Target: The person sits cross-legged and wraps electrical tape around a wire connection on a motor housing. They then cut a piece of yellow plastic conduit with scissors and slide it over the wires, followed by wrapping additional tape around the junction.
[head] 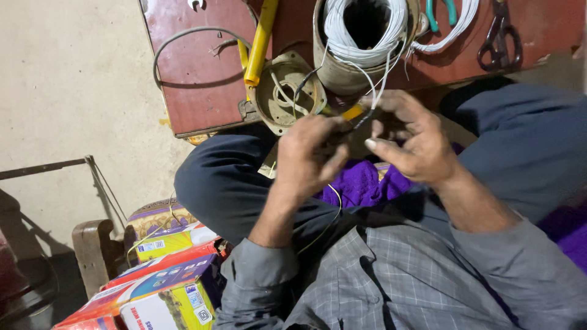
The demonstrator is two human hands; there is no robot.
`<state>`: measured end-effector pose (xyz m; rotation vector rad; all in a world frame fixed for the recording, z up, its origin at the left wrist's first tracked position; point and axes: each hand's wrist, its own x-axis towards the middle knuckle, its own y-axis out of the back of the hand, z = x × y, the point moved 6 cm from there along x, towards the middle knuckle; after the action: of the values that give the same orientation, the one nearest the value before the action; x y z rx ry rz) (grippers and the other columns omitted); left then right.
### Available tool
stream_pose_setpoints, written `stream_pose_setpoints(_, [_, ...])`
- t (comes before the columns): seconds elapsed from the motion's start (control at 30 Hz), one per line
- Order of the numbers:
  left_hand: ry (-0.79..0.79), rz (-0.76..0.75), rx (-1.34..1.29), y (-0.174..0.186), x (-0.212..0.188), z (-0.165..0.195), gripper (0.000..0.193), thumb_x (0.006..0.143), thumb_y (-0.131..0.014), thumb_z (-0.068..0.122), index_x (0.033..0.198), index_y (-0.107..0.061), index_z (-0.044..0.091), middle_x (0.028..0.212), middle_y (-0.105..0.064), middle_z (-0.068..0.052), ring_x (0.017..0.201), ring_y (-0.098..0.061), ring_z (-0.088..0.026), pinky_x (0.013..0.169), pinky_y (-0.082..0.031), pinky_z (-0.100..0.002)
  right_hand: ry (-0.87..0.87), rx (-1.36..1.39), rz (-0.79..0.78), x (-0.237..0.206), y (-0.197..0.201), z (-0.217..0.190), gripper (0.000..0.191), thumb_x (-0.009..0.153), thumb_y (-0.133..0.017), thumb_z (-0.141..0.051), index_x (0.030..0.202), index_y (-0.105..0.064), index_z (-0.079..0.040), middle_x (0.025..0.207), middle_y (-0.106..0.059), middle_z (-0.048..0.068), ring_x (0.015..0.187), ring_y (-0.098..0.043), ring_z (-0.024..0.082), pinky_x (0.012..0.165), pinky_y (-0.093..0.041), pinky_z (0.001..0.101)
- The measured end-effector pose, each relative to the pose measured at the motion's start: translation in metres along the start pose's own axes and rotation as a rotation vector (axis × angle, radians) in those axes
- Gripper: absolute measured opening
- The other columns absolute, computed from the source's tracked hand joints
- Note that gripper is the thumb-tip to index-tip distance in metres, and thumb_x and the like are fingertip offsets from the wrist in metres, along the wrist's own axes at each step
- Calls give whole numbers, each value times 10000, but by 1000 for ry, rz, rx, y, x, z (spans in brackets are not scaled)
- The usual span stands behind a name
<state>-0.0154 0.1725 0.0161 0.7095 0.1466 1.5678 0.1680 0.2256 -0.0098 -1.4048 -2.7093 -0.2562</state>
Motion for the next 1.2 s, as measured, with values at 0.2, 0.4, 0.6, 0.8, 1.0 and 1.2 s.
stream_pose_setpoints(0.2, [175,-37,-199,6,3,-13,208,854,-751,128,1041,-710,47,835,-665,-96,740,-662,-253,693,-531,-351,115,-67,-140,20,-15,-8,598,758,-691,50,1340,-566,-5,1362,-573,123,1285,-555,206,1072,-475,309])
stream_pose_setpoints(0.4, [49,-53,-207,7,5,-9,227,853,-743,113,1065,-710,38,864,-669,-94,800,-654,-271,742,-523,-365,-39,-84,-167,15,-19,18,394,855,-830,-105,1215,-684,-38,1180,-698,79,1114,-700,188,982,-588,333])
stream_pose_setpoints(0.6, [48,-46,-223,7,2,-10,225,850,-727,110,1059,-699,33,867,-668,-95,802,-658,-272,749,-529,-365,24,-267,-111,13,-14,19,201,841,-855,-128,928,-724,-4,939,-712,78,953,-665,207,860,-533,322])
stream_pose_setpoints(0.8, [156,9,-329,6,-4,-17,221,897,-737,123,1075,-648,26,869,-650,-83,749,-647,-203,697,-536,-312,147,-387,-54,6,-13,-9,195,832,-831,-155,898,-717,-10,964,-733,94,1028,-704,250,997,-503,394])
stream_pose_setpoints(1.0, [143,9,-264,3,-5,-17,223,883,-766,106,1067,-659,40,879,-660,-79,739,-647,-189,683,-530,-300,339,-906,101,-4,-17,-49,173,809,-845,-170,840,-724,-51,790,-694,66,945,-707,263,1057,-403,547])
stream_pose_setpoints(1.2, [-12,-22,-134,5,-3,-10,281,888,-735,127,1153,-682,50,895,-649,-96,830,-626,-283,782,-514,-377,420,-966,132,-15,-28,-49,181,925,-819,-84,940,-643,-44,925,-675,100,981,-713,284,1121,-449,478])
